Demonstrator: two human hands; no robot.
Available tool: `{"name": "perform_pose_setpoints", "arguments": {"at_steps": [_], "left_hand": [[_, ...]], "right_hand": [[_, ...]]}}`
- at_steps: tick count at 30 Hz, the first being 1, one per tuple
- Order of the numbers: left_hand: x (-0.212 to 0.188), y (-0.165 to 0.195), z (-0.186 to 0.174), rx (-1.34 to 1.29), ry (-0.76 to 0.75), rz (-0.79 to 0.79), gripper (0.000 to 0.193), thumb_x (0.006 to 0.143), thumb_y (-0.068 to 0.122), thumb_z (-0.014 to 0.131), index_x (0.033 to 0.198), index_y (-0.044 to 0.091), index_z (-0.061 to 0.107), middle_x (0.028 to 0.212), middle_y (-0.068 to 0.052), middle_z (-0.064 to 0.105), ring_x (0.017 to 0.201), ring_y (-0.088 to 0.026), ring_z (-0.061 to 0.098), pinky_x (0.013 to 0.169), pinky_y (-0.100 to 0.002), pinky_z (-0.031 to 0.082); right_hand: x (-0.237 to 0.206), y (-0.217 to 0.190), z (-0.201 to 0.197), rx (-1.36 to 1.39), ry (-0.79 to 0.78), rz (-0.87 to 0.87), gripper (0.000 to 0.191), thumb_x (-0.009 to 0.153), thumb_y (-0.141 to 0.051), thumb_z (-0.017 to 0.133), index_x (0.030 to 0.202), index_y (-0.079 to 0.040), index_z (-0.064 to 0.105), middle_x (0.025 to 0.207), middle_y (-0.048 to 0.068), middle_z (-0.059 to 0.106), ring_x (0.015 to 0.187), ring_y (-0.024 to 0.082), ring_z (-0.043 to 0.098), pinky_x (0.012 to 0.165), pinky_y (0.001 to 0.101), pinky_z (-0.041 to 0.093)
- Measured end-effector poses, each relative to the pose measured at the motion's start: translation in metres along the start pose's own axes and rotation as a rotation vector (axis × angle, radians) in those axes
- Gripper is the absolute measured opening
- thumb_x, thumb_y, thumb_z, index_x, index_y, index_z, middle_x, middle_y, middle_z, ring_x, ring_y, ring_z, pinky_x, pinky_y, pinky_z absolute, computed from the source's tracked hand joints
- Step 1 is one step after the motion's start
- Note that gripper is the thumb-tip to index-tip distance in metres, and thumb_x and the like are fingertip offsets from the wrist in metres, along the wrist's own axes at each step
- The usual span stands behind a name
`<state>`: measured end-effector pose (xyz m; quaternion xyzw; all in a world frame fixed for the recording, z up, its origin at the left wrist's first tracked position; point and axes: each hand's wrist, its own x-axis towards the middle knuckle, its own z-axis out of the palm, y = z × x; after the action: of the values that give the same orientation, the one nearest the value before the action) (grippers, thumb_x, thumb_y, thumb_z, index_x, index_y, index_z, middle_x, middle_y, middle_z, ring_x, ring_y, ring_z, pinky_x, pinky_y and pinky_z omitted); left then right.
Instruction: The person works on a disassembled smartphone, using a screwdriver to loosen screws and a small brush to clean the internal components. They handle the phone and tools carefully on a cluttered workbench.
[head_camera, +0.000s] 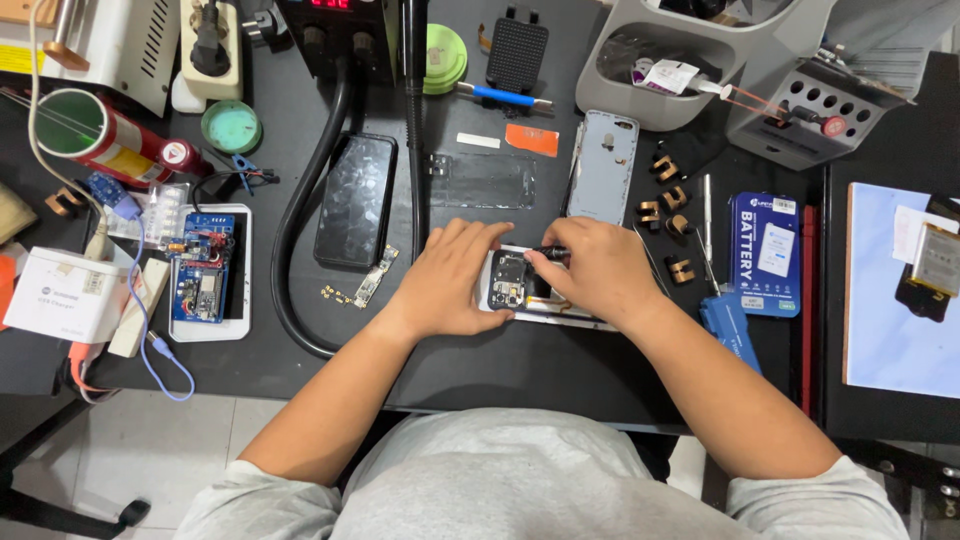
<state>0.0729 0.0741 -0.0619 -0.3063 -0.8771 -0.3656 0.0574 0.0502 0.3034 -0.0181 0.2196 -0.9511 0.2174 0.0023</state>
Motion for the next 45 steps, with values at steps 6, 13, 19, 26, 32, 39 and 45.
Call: {"name": "perform_pose_setpoints", "arguments": {"at_steps": [6,13,19,26,32,39,45], "left_hand": [[-0.001,0.000,0.002,-0.010,-0.003,-0.001,0.102,0.057,0.040,0.090,0.143,0.003,0.048,0.116,-0.009,0.059,0.110,-0.032,0.053,0.093,-0.042,0.041],[0.000,-0.001,0.002,0.028,0.013,0.008,0.104,0.055,0.041,0.091,0.139,-0.003,0.046,0.116,-0.014,0.057,0.108,-0.036,0.052,0.090,-0.044,0.040],[-0.002,-0.005,0.006,0.030,0.020,0.037,0.091,0.055,0.041,0.091,0.126,-0.003,0.052,0.115,-0.015,0.057,0.105,-0.035,0.051,0.088,-0.044,0.040],[-0.001,-0.008,0.008,0.048,0.011,0.031,0.088,0.056,0.042,0.090,0.123,-0.002,0.054,0.114,-0.014,0.057,0.106,-0.035,0.051,0.089,-0.044,0.040],[-0.002,-0.005,0.006,0.051,0.005,0.024,0.090,0.056,0.043,0.090,0.126,0.000,0.054,0.117,-0.013,0.058,0.109,-0.034,0.052,0.090,-0.044,0.040],[-0.001,-0.001,0.002,-0.037,0.063,-0.001,0.087,0.071,0.049,0.084,0.135,-0.001,0.053,0.113,-0.011,0.061,0.104,-0.031,0.054,0.089,-0.042,0.040],[-0.001,-0.005,0.008,-0.020,0.078,-0.043,0.051,0.087,0.034,0.076,0.125,0.005,0.060,0.108,-0.006,0.064,0.104,-0.028,0.056,0.088,-0.041,0.040]], "right_hand": [[0.015,-0.012,-0.005,-0.168,-0.082,-0.234,0.025,0.083,-0.029,0.076,0.089,-0.006,0.071,0.084,0.010,0.071,0.074,0.032,0.071,0.061,0.0436,0.056],[0.041,-0.030,0.012,-0.392,-0.329,-0.263,0.011,0.084,-0.011,0.068,0.093,-0.006,0.074,0.092,0.014,0.071,0.083,0.033,0.074,0.068,0.0432,0.060],[0.043,-0.031,0.019,-0.321,-0.340,-0.284,0.017,0.080,-0.007,0.067,0.096,-0.001,0.069,0.094,0.015,0.070,0.088,0.034,0.073,0.073,0.0427,0.060],[0.038,-0.028,-0.001,-0.079,-0.269,-0.289,0.024,0.077,-0.009,0.068,0.101,-0.005,0.067,0.098,0.016,0.068,0.091,0.038,0.070,0.075,0.0472,0.057],[0.036,-0.037,-0.008,-0.232,-0.416,-0.088,0.019,0.095,-0.019,0.065,0.112,-0.010,0.063,0.101,0.013,0.065,0.092,0.037,0.070,0.077,0.0485,0.056],[0.034,-0.032,-0.025,-0.092,-0.350,-0.094,0.041,0.080,-0.013,0.074,0.116,-0.009,0.055,0.109,0.015,0.059,0.087,0.039,0.068,0.072,0.0498,0.055],[0.036,-0.036,-0.026,-0.119,-0.394,-0.070,0.040,0.081,-0.011,0.073,0.117,-0.010,0.056,0.106,0.014,0.064,0.091,0.039,0.068,0.076,0.0487,0.055]]}}
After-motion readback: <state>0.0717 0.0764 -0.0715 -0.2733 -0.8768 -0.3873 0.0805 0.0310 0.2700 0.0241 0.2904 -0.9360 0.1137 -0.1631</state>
